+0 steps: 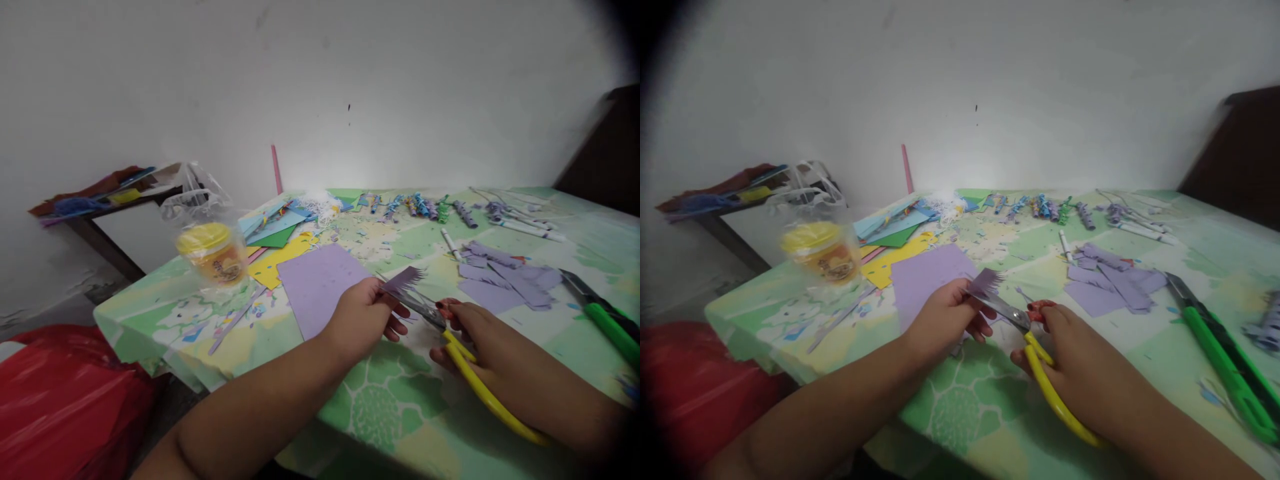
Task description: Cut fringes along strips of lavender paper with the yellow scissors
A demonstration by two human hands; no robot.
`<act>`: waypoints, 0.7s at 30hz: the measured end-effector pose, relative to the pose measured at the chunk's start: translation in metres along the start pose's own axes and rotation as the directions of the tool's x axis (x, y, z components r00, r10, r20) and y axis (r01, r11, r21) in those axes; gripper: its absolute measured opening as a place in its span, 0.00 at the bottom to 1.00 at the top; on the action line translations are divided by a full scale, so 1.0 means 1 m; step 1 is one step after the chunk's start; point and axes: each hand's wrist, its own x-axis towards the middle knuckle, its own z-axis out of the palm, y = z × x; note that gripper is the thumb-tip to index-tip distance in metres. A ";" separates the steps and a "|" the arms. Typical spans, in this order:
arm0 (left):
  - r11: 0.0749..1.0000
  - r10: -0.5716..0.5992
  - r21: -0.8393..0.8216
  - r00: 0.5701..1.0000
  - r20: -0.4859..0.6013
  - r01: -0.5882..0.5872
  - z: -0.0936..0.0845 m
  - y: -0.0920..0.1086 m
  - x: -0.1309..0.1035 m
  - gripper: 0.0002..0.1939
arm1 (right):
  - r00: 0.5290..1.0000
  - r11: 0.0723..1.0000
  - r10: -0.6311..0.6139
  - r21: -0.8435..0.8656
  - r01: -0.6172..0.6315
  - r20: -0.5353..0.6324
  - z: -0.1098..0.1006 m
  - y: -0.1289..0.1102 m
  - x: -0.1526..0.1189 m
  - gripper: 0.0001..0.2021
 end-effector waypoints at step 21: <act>0.996 0.007 0.091 0.996 0.087 -0.015 -0.004 0.011 -0.013 0.12 | 0.997 0.999 0.011 -0.045 -0.008 0.082 -0.006 -0.003 -0.001 0.17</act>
